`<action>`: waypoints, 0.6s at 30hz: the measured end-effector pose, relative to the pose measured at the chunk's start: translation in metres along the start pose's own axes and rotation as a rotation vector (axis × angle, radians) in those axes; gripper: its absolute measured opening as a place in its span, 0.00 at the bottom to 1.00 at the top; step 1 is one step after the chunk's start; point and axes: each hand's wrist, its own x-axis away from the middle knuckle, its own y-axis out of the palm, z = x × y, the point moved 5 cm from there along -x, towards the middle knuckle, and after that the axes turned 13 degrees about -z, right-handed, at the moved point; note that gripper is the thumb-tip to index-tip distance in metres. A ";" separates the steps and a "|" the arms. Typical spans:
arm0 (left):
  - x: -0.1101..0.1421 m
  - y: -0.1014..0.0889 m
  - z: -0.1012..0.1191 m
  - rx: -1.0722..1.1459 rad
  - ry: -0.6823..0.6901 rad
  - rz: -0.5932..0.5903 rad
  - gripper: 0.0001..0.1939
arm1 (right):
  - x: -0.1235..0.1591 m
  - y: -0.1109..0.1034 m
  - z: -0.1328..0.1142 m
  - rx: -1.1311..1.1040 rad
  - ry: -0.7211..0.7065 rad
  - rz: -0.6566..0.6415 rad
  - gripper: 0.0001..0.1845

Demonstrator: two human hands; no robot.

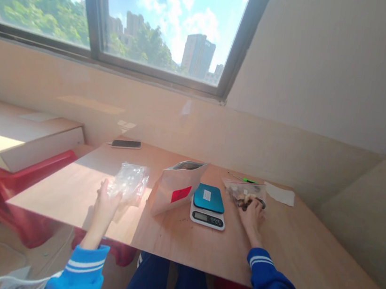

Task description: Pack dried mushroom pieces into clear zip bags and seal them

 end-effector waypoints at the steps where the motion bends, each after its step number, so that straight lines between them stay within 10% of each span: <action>1: 0.002 -0.001 0.001 -0.049 0.019 0.003 0.31 | -0.001 -0.004 0.003 0.000 -0.006 0.001 0.24; 10: 0.059 0.024 0.010 -0.148 0.228 -0.034 0.19 | -0.004 -0.046 0.013 -0.097 -0.126 0.014 0.16; 18: 0.086 0.064 -0.004 -0.052 0.168 -0.256 0.12 | 0.017 -0.010 -0.006 -0.088 -0.283 -0.108 0.16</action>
